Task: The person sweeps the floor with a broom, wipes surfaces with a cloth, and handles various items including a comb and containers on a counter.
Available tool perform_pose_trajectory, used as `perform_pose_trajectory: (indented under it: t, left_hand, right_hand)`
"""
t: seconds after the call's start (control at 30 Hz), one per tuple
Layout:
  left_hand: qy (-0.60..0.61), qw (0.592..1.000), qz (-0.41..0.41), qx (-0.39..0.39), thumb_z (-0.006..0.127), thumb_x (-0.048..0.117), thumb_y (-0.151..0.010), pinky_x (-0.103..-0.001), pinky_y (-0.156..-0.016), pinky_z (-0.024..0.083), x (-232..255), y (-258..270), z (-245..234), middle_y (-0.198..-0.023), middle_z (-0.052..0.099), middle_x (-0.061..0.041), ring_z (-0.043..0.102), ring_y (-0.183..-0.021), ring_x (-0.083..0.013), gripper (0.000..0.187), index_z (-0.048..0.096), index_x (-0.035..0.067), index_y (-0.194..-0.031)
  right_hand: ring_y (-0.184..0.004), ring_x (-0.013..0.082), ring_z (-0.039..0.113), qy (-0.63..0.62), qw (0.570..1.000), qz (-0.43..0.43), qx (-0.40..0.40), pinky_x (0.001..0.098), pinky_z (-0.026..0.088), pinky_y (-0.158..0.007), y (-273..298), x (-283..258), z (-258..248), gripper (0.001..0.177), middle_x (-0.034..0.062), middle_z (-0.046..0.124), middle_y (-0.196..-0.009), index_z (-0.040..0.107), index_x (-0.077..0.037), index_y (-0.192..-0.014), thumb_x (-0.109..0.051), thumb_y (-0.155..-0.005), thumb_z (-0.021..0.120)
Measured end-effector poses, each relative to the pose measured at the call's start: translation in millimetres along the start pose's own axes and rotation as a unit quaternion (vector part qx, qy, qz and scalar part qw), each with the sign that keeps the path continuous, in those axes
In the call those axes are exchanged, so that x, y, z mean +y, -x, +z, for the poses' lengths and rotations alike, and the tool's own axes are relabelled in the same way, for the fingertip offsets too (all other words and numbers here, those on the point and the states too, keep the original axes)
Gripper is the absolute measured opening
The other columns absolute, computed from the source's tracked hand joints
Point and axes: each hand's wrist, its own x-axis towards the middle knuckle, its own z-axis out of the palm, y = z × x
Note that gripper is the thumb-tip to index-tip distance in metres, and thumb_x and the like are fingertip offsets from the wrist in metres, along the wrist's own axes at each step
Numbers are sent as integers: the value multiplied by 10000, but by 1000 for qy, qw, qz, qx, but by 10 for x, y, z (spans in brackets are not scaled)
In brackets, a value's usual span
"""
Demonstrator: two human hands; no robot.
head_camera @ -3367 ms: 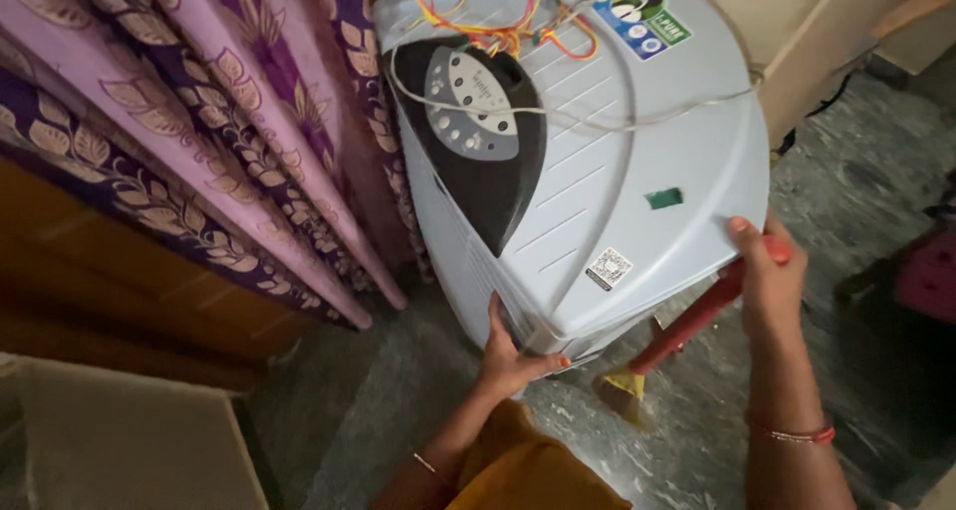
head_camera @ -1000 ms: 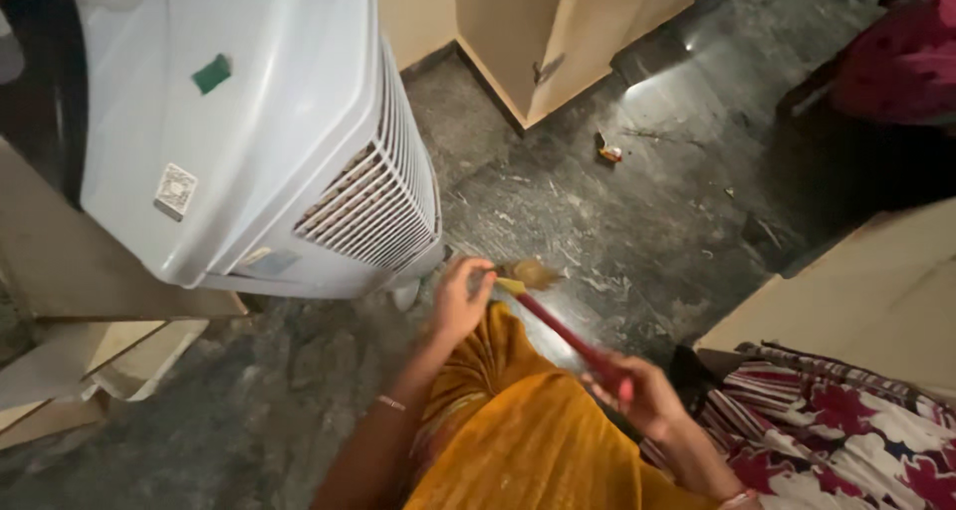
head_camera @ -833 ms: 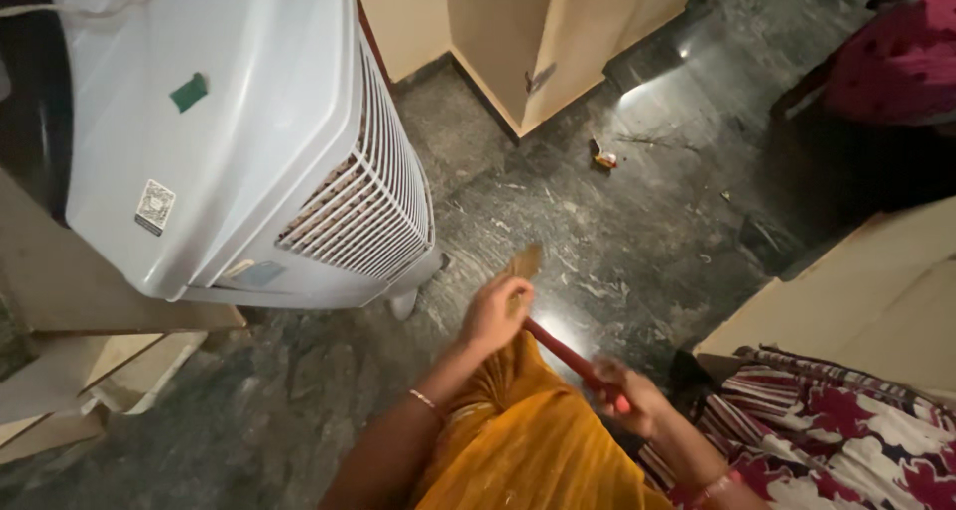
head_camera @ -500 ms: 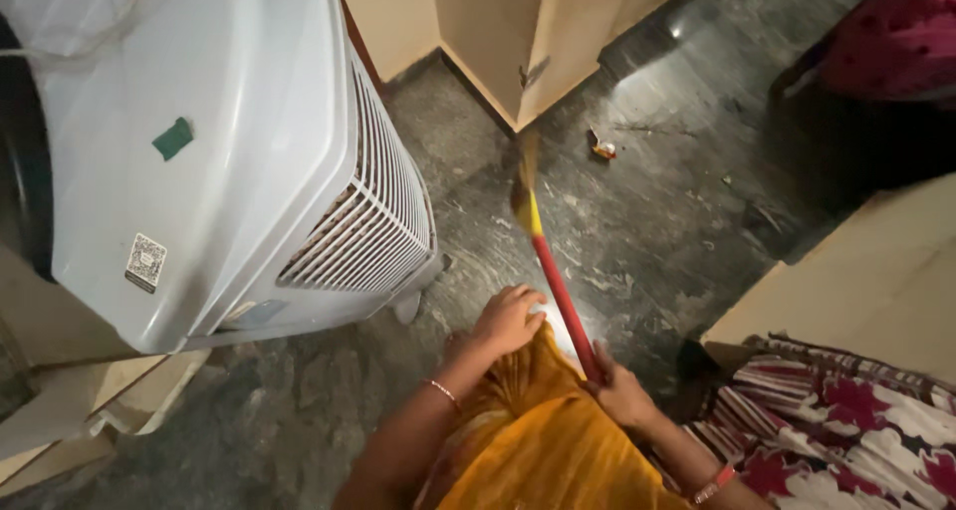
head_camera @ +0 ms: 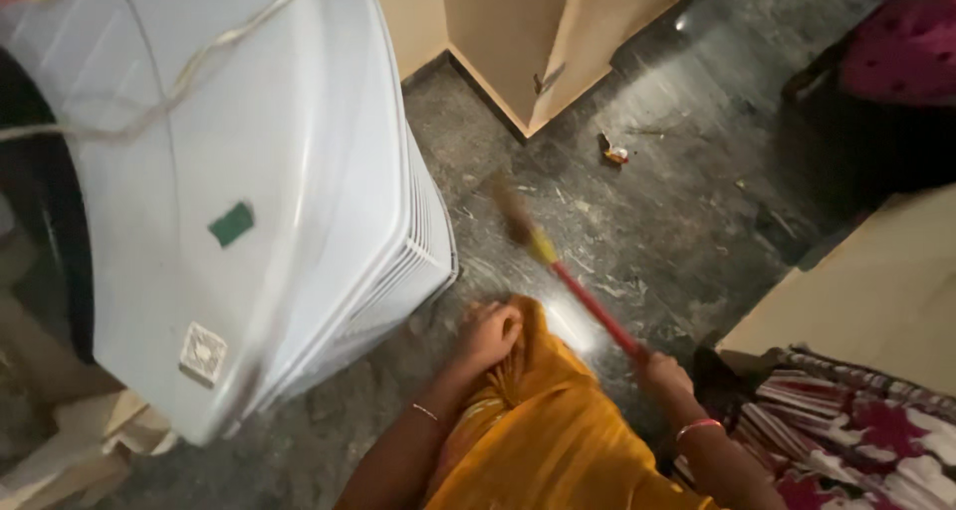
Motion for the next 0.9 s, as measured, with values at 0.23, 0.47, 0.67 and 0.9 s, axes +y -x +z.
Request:
perform_pose_trajectory:
  t: [0.23, 0.47, 0.67, 0.9]
  left_hand:
    - [43, 999, 9, -8, 701, 310, -892, -498, -950, 462, -175, -316, -125, -1094, 698, -99, 625, -1080, -343, 232, 707, 166, -1074]
    - [57, 995, 70, 38, 684, 277, -859, -532, -959, 427, 55, -805, -154, -1105, 718, -77, 633, -1106, -329, 213, 692, 159, -1037]
    - [-13, 998, -67, -11, 624, 314, -942, -680, -1140, 170, 231, -1151, -467, -1200, 654, -96, 596, -1179, -301, 226, 686, 156, -1091]
    - [14, 995, -67, 77, 663, 335, -880, -693, -1149, 127, 515, -1752, -477, -1179, 663, -74, 573, -1212, -280, 287, 696, 154, -1102]
  right_hand:
    - [-1064, 432, 700, -15, 999, 44, -21, 527, 562, -930, 215, -20, -112, 626, 216, 708, -1179, 241, -403, -1611, -505, -1019, 418]
    - [-1037, 368, 725, 182, 967, -174, -38, 501, 573, -890, -557, -488, -462, 648, 142, 734, -1156, 229, -333, -1638, -479, -1014, 323]
    - [-1159, 359, 680, 33, 997, -41, -60, 506, 532, -980, -1316, -755, -1172, 703, 139, 722, -1202, 734, -219, -1230, -655, -1016, 226]
    - [-1047, 423, 697, 55, 990, -117, -61, 558, 543, -918, -1602, -1147, -1368, 548, 188, 724, -1127, 594, -230, -1332, -560, -1020, 287]
